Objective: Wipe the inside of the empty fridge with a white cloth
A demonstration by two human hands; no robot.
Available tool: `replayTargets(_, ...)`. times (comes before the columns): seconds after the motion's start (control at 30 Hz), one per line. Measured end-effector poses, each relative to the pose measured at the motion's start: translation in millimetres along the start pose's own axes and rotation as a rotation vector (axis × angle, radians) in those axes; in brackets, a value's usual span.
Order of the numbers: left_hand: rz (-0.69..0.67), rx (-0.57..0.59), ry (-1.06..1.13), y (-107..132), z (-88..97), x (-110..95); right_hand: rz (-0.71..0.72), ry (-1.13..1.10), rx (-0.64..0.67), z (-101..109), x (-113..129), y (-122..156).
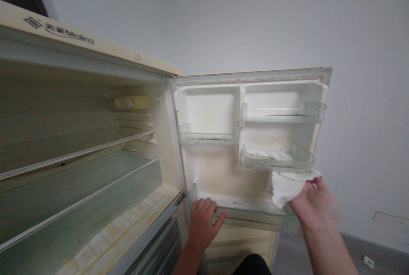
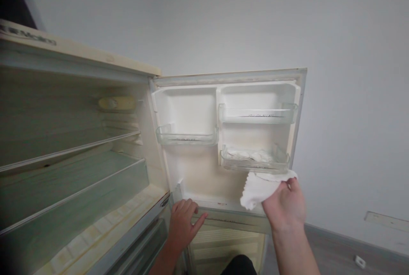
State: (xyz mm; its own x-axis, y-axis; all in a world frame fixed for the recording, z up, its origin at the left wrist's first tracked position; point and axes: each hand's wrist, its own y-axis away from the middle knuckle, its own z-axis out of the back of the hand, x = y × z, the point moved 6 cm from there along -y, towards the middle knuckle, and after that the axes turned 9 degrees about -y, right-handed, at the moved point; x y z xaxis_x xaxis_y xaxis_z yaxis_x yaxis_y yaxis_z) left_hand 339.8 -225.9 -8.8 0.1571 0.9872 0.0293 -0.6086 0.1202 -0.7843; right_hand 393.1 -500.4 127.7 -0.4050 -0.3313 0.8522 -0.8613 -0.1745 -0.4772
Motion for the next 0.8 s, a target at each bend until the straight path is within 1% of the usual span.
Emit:
replayTargets(0.07,0.004,0.016,-0.006,1,-0.4,-1,-0.046,-0.146,-0.028,-21,-8,3)
replayTargets(0.13,0.01,0.031,-0.017,1,-1.1,-2,-0.127,-0.318,-0.05,-42,-15,8)
replayTargets(0.2,0.015,0.048,-0.033,2,-2.6,-2,-0.196,-0.444,-0.06,-54,-18,17)
replayTargets(0.27,0.015,0.061,-0.043,2,-4.2,-2,-0.227,-0.521,-0.051,-58,-16,26)
replayTargets(0.33,0.011,0.072,-0.024,3,-4.3,-2,-0.241,-0.576,-0.057,-56,-14,36)
replayTargets(0.37,0.016,0.079,0.002,3,-3.0,-2,-0.246,-0.602,-0.079,-54,-15,41)
replayTargets(0.43,0.053,0.113,0.108,6,2.3,-3,-0.241,-0.648,-0.173,-51,-26,52)
replayTargets(0.5,0.17,0.164,0.305,11,11.4,-5,-0.236,-0.669,-0.287,-52,-47,66)
replayTargets(0.57,0.334,0.198,0.583,19,23.5,-8,-0.268,-0.654,-0.375,-61,-77,83)
replayTargets(0.6,0.401,0.207,0.727,23,30.3,-10,-0.303,-0.643,-0.392,-67,-92,91)
replayTargets(0.67,0.461,0.216,0.925,29,45.9,-17,-0.381,-0.633,-0.376,-84,-119,107)
replayTargets(0.7,0.456,0.205,0.948,30,55.3,-20,-0.409,-0.63,-0.353,-93,-128,113)
replayTargets(0.73,0.43,0.183,0.914,30,65.7,-22,-0.427,-0.627,-0.334,-100,-134,118)
replayTargets(0.8,0.32,0.13,0.729,25,87.6,-26,-0.441,-0.634,-0.318,-113,-138,123)
